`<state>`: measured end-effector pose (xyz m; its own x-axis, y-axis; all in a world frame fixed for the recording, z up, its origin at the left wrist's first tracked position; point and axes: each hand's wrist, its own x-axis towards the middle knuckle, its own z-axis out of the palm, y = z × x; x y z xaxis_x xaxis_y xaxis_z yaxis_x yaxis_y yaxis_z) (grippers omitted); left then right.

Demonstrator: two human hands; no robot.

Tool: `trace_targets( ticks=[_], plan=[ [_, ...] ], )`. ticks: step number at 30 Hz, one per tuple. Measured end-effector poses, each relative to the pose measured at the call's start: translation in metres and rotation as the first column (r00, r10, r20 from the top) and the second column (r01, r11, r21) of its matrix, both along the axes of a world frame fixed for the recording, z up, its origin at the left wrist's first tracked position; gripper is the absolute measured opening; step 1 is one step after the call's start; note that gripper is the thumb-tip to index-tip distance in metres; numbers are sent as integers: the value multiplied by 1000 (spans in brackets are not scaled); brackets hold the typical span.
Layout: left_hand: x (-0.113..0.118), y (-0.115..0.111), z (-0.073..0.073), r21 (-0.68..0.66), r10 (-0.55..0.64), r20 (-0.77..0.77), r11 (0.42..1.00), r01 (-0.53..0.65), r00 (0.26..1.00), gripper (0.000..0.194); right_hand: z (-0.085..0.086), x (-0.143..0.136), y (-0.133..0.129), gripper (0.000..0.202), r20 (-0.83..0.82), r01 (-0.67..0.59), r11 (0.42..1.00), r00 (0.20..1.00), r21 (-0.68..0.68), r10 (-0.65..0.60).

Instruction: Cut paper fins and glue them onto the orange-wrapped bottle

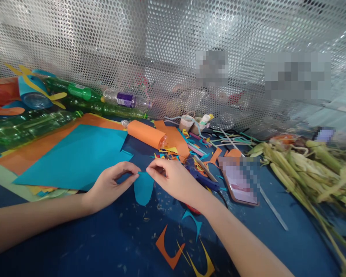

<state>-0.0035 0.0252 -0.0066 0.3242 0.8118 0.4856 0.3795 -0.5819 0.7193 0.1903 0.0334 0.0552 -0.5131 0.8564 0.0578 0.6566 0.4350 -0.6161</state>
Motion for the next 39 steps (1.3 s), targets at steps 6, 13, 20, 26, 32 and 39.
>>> trace_targets(
  ticks=[6,13,20,26,32,39],
  plan=[
    [-1,-1,0,56,-26,-28,998,28,999,10,1,0,-1,14,-31,-14,1000,999,-7,14],
    [0,-1,0,68,-21,-28,997,23,999,9,-2,0,1,10,-49,-6,999,999,-36,4],
    [0,-1,0,55,-3,-35,998,5,999,8,-3,1,0,9,-42,7,999,999,-53,-9],
    [0,-1,1,49,27,-40,998,-25,999,7,2,3,0,17,-21,3,999,1000,-40,-4],
    [0,0,-3,42,63,-15,997,-63,998,10,6,2,-1,19,-101,30,999,995,39,-25],
    [-1,0,-3,55,52,-26,997,-50,998,14,4,-4,-5,9,26,-27,989,999,148,23]
  ],
)
